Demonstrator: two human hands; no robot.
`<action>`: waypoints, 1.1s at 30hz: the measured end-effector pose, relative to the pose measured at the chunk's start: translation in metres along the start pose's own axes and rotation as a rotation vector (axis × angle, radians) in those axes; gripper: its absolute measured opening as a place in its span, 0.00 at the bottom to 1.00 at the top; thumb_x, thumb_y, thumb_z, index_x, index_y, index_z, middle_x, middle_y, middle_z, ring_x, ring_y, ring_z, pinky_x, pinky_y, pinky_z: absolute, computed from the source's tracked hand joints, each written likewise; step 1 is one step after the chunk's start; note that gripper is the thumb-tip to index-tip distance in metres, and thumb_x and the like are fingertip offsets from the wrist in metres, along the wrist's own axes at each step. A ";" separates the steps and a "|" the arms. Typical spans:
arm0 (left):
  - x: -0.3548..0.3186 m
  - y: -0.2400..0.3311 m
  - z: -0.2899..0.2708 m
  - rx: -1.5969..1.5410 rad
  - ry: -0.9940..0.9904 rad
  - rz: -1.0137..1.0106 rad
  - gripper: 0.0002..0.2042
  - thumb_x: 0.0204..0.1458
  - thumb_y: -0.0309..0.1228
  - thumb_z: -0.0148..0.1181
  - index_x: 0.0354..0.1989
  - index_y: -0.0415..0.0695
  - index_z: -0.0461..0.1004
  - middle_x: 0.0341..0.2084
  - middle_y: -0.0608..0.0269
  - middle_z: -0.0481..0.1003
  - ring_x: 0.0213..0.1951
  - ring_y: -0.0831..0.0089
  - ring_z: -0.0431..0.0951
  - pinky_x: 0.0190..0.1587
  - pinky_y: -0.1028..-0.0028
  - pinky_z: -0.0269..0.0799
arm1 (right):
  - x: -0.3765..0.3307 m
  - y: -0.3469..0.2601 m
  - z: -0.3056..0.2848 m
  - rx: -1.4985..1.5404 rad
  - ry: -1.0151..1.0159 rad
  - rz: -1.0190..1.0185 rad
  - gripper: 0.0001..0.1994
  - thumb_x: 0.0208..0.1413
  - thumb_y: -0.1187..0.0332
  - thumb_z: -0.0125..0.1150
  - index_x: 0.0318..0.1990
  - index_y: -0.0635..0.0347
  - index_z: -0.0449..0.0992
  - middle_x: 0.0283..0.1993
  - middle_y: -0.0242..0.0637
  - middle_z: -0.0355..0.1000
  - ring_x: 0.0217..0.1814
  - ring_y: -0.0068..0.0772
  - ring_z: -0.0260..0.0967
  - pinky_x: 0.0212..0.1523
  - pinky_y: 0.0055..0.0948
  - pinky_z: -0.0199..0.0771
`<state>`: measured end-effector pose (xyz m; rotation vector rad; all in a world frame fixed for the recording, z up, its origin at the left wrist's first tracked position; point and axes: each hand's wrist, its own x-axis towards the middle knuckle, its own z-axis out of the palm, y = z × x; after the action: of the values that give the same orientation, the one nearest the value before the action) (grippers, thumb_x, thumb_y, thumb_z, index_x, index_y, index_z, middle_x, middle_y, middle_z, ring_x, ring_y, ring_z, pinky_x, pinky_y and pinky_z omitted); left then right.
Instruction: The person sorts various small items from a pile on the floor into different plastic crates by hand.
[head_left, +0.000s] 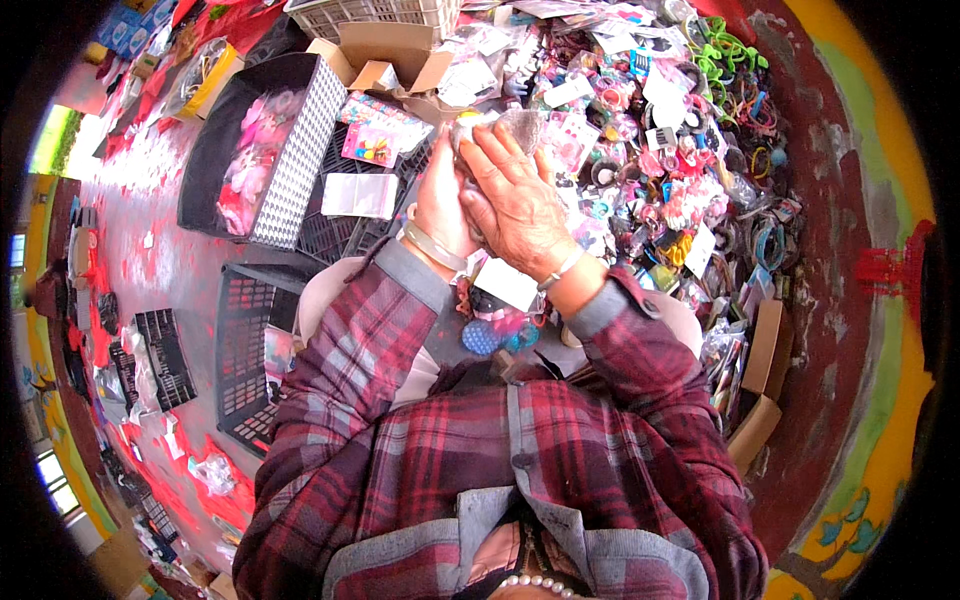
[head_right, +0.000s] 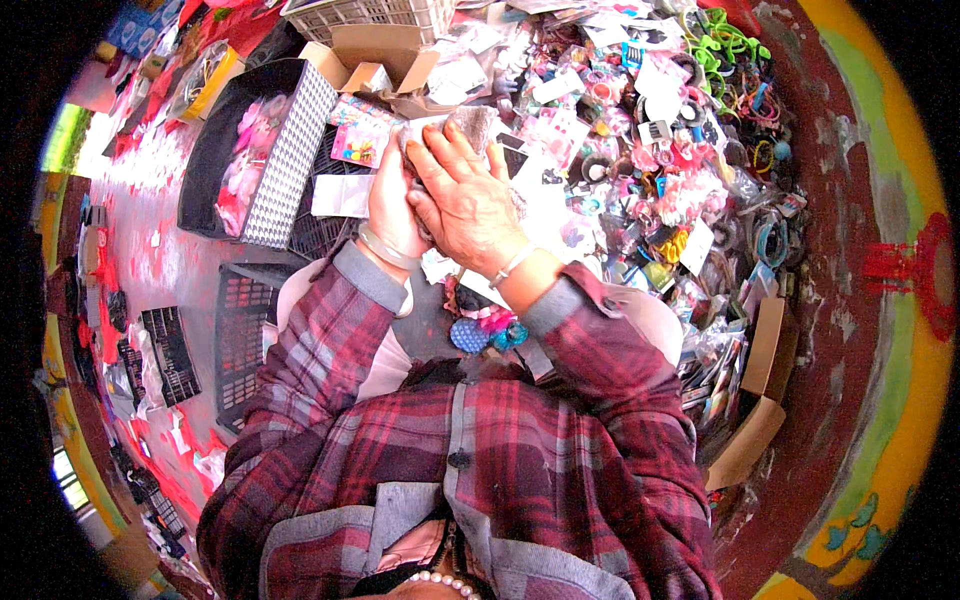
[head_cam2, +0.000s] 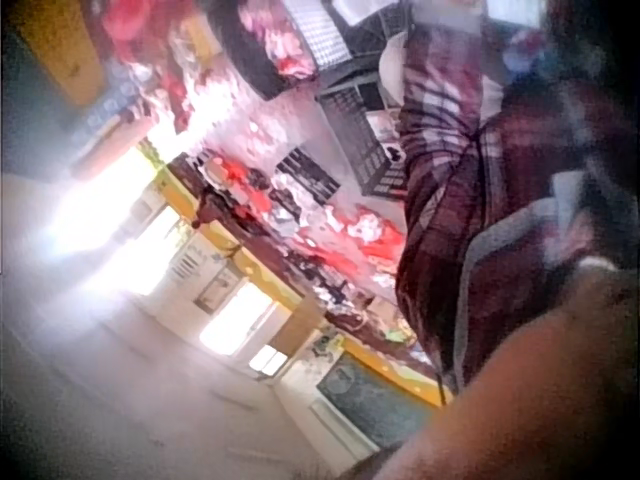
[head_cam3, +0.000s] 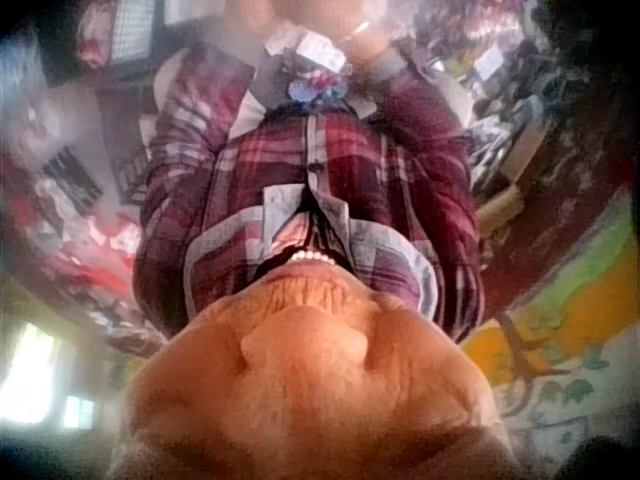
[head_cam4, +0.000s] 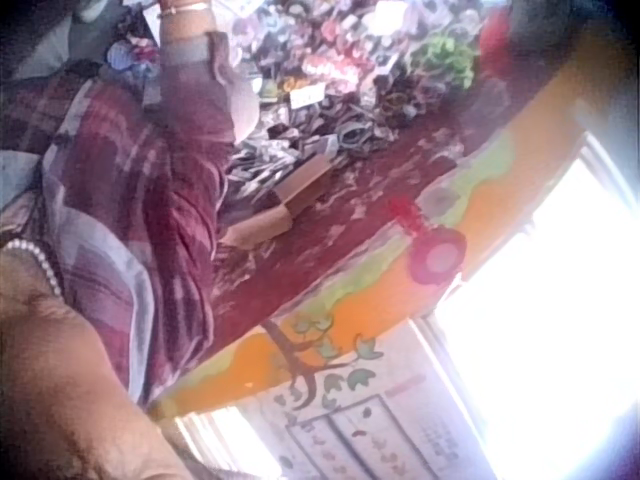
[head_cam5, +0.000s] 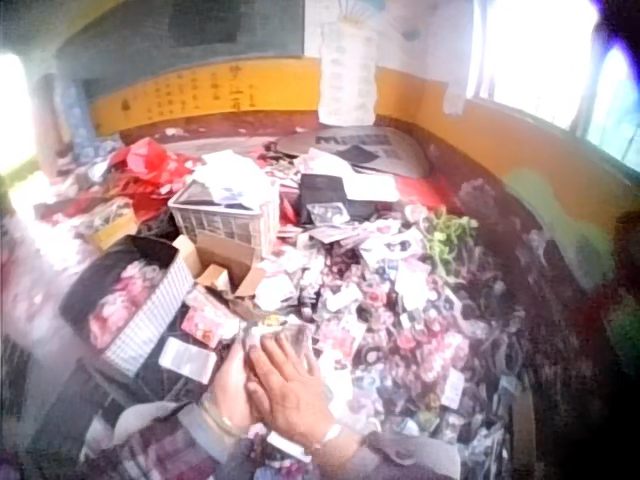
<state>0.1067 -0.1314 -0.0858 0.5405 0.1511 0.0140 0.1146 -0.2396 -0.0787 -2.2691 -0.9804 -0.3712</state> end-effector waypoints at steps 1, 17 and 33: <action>-0.001 -0.002 -0.004 -0.057 0.000 -0.046 0.23 0.58 0.49 0.35 0.53 0.46 0.61 0.49 0.62 0.66 0.52 0.68 0.66 0.55 0.67 0.60 | -0.001 0.002 0.001 -0.025 -0.021 0.010 0.23 0.51 0.59 0.50 0.56 0.53 0.62 0.61 0.42 0.56 0.65 0.45 0.49 0.59 0.55 0.45; -0.001 0.030 -0.008 0.142 -0.085 -0.074 0.19 0.57 0.37 0.41 0.51 0.35 0.62 0.45 0.54 0.70 0.47 0.65 0.72 0.51 0.65 0.67 | 0.008 0.090 -0.018 0.438 0.479 0.575 0.14 0.53 0.64 0.53 0.45 0.61 0.71 0.38 0.44 0.73 0.40 0.37 0.72 0.41 0.29 0.70; 0.003 0.039 -0.002 -0.052 0.009 0.025 0.21 0.58 0.39 0.39 0.52 0.35 0.62 0.47 0.51 0.69 0.48 0.59 0.71 0.52 0.61 0.66 | -0.016 0.101 0.032 0.305 0.340 0.449 0.12 0.47 0.78 0.48 0.37 0.60 0.76 0.41 0.43 0.73 0.43 0.40 0.70 0.48 0.28 0.67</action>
<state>0.1105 -0.0970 -0.0676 0.4904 0.1527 0.0452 0.1773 -0.2807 -0.1548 -1.9860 -0.3150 -0.3645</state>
